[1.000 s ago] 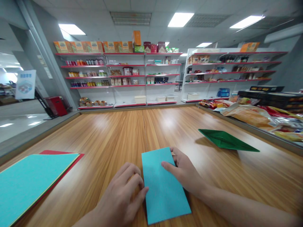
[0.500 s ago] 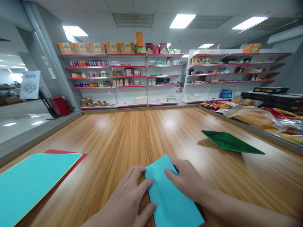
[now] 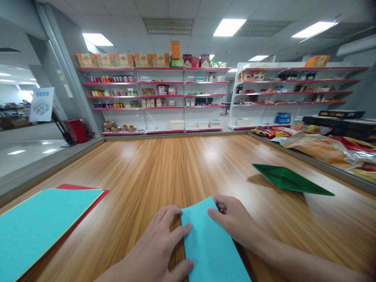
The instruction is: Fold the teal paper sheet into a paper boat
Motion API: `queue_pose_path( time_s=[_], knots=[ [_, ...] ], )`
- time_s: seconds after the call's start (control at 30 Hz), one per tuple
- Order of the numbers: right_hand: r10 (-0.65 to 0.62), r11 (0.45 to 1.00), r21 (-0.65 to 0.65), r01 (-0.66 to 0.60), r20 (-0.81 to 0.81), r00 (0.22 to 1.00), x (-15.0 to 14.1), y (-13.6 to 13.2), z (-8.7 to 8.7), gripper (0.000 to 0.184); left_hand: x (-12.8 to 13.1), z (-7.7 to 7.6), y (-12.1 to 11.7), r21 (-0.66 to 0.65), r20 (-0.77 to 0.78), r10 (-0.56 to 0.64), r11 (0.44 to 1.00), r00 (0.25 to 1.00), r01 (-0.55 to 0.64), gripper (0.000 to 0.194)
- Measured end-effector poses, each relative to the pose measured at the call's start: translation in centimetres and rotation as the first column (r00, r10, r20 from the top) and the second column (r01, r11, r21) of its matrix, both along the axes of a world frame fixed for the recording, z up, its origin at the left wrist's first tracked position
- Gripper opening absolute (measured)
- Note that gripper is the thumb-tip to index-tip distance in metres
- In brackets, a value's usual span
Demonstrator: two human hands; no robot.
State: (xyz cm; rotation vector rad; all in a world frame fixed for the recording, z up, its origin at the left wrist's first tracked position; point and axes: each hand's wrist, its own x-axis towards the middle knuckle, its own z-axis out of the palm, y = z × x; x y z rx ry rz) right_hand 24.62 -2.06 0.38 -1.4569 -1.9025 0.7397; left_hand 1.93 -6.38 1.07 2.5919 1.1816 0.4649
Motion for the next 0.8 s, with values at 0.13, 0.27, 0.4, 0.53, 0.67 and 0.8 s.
queue_pose_path(
  time_s=[0.13, 0.27, 0.4, 0.53, 0.67, 0.8],
  knots=[
    [-0.033, 0.997, 0.068, 0.024, 0.126, 0.992, 0.1, -0.1, -0.1, 0.014, 0.2, 1.0, -0.3, -0.036, -0.033, 0.009, 0.999, 0.999, -0.01, 0.049],
    [-0.064, 0.969, 0.247, -0.023, 0.337, 0.939, 0.1, -0.7, 0.0, 0.017, -0.3, 1.1, 0.1, -0.025, -0.117, -0.083, 0.996, 0.99, 0.08, 0.065],
    [0.001, 0.94, 0.316, -0.124, 0.364, 0.931, -0.3, -1.6, -0.4, 0.013, -1.1, -0.4, 0.7, 0.019, -0.166, -0.145, 0.989, 0.976, 0.15, 0.082],
    [0.152, 0.934, 0.275, -0.229, 0.274, 0.95, -0.5, -2.1, -1.0, 0.038, -1.3, -1.2, 0.6, -0.013, -0.228, -0.146, 0.989, 0.963, 0.147, 0.094],
    [0.254, 0.913, 0.263, -0.313, 0.235, 0.938, -0.5, -2.3, -1.0, 0.046, -1.2, -0.8, 0.4, -0.034, -0.237, -0.141, 0.99, 0.961, 0.137, 0.097],
    [0.328, 0.866, 0.303, -0.399, 0.259, 0.909, -0.5, -2.4, -0.5, 0.052, -1.1, -0.5, 0.3, -0.035, -0.188, -0.137, 0.99, 0.973, 0.133, 0.091]
  ],
)
